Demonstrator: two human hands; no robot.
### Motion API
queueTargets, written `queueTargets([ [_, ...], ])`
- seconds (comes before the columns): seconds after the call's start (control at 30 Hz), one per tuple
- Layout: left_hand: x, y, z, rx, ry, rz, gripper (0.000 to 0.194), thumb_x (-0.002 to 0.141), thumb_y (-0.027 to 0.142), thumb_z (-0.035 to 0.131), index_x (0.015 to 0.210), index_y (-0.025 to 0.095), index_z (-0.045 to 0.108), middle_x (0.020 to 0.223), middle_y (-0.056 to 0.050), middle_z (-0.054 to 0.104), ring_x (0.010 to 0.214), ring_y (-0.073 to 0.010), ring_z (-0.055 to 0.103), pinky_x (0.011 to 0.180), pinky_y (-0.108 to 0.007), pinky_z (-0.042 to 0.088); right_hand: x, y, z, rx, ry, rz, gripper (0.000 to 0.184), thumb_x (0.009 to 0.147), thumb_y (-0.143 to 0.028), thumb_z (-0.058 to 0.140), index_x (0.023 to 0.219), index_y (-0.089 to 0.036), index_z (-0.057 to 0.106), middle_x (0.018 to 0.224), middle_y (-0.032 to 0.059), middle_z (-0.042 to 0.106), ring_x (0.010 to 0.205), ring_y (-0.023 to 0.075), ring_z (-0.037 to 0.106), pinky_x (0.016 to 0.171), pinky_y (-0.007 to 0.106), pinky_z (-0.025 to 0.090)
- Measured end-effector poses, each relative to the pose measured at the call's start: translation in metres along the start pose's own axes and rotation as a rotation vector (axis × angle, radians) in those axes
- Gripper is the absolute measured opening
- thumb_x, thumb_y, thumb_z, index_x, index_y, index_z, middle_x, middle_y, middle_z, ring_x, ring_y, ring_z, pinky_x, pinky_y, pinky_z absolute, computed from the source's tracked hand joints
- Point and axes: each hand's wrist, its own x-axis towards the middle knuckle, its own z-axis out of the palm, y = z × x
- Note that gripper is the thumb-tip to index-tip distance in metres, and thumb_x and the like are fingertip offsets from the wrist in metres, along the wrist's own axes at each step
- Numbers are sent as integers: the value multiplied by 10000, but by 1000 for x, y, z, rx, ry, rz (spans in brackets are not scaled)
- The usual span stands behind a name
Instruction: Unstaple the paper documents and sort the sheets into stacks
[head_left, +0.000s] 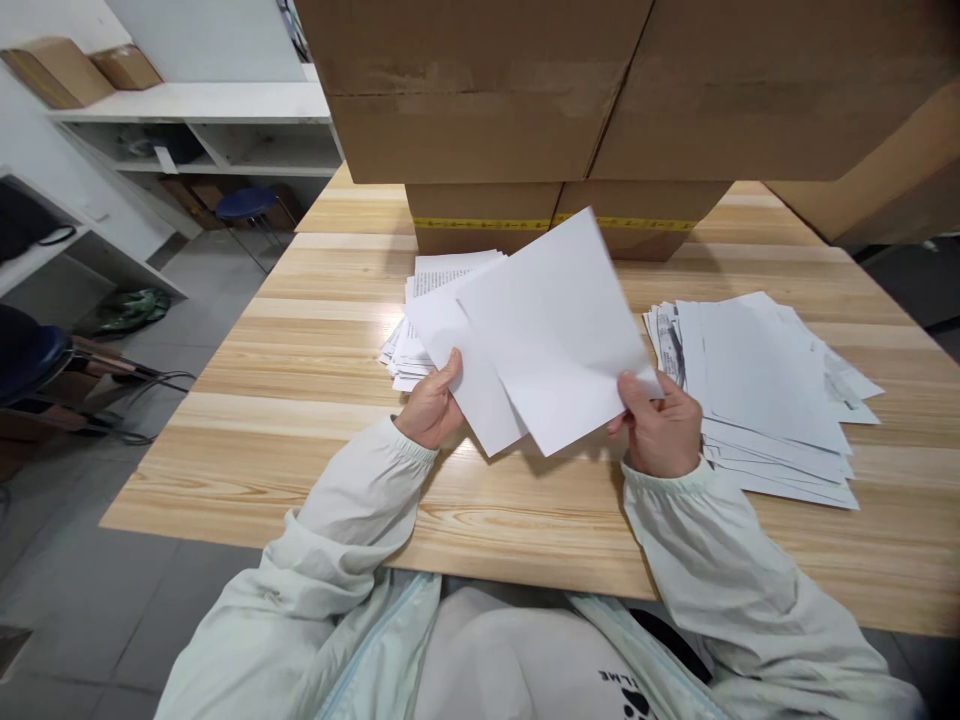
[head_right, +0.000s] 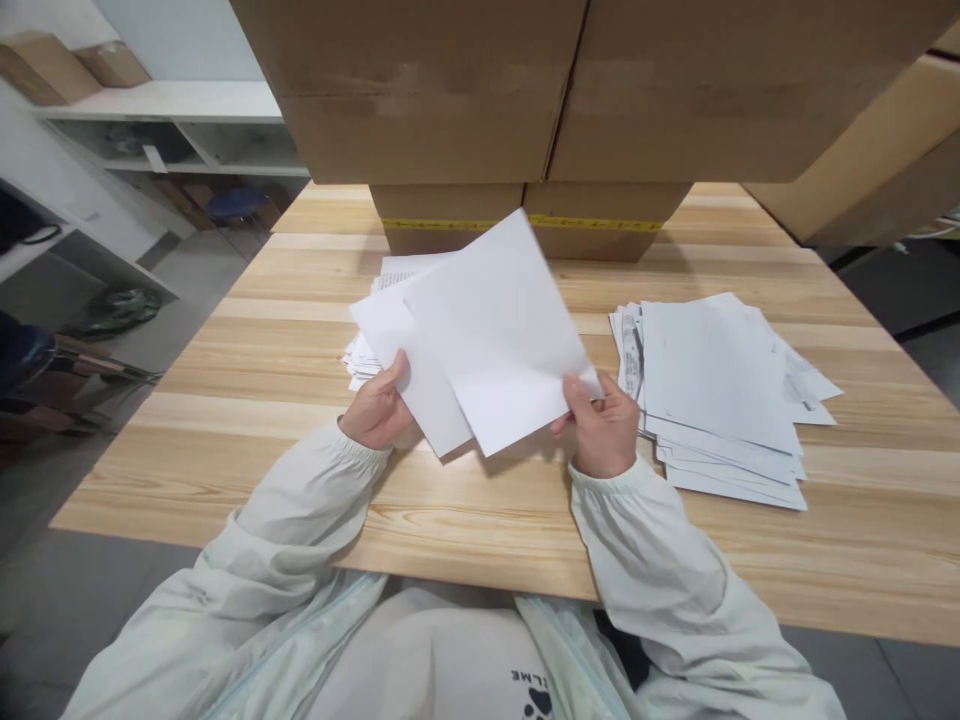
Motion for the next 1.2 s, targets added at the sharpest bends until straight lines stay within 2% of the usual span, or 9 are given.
queueTargets([
  [0.23,-2,-6,2,65,-22,39,438,863,362,706,1252,175,635,1259,-76,702,1291,-239,579,1177,-404,396,-36,7,16,-140,-219,15,312,796,-488,725,803,-182,666,442,-41,594,342,143,560,342,249,486],
  [0.33,-5,-5,3,131,-53,19,497,809,375,762,1254,196,632,1245,-78,707,1276,-259,589,1160,-440,412,-36,5,14,-247,-209,-59,292,813,-473,708,797,-184,676,514,-23,632,396,143,587,397,264,505],
  [0.4,-9,-1,4,192,-58,31,578,773,411,790,1290,224,610,1250,-72,703,1275,-272,586,1142,-467,424,-30,1,9,-321,-103,-234,256,792,-433,737,867,-191,700,714,17,719,571,158,663,541,293,567],
  [0.47,-14,3,4,281,-66,77,658,733,455,813,1317,244,596,1245,-69,703,1272,-283,583,1126,-474,434,-22,-5,3,-351,-53,-407,410,729,-400,798,1081,-218,690,1054,63,742,887,200,703,796,363,591],
  [0.57,-24,9,7,460,-128,171,613,712,476,819,1251,233,657,1163,-64,734,1245,-277,592,1105,-435,447,-16,-14,-5,-261,-269,-410,743,649,-412,857,1324,-270,582,1295,79,668,1160,246,639,974,430,534],
  [0.67,-36,10,12,626,-255,194,415,749,460,788,1087,223,741,1039,-54,760,1140,-260,642,1044,-405,486,-23,-16,-8,-124,-489,-291,441,716,-372,822,1134,-277,716,1075,41,763,972,223,718,840,380,591],
  [0.77,-45,8,18,736,-345,213,309,754,447,782,966,222,774,962,-50,763,978,-249,680,939,-399,531,-37,-12,-6,-103,-496,-324,129,770,-242,775,892,-283,788,894,2,788,803,197,735,752,349,603],
  [0.97,-51,-1,20,778,-278,350,204,736,371,805,831,194,767,821,-44,740,777,-200,658,741,-334,548,-50,0,6,-73,-417,-337,193,723,-193,796,882,-302,802,877,-12,789,792,201,733,765,357,602],
  [1.2,-57,-10,24,745,-203,459,235,740,376,803,891,200,767,859,-39,757,786,-200,675,738,-328,561,-57,-5,13,-8,-256,-291,160,649,-227,843,793,-279,799,831,5,790,744,214,739,717,362,624],
])
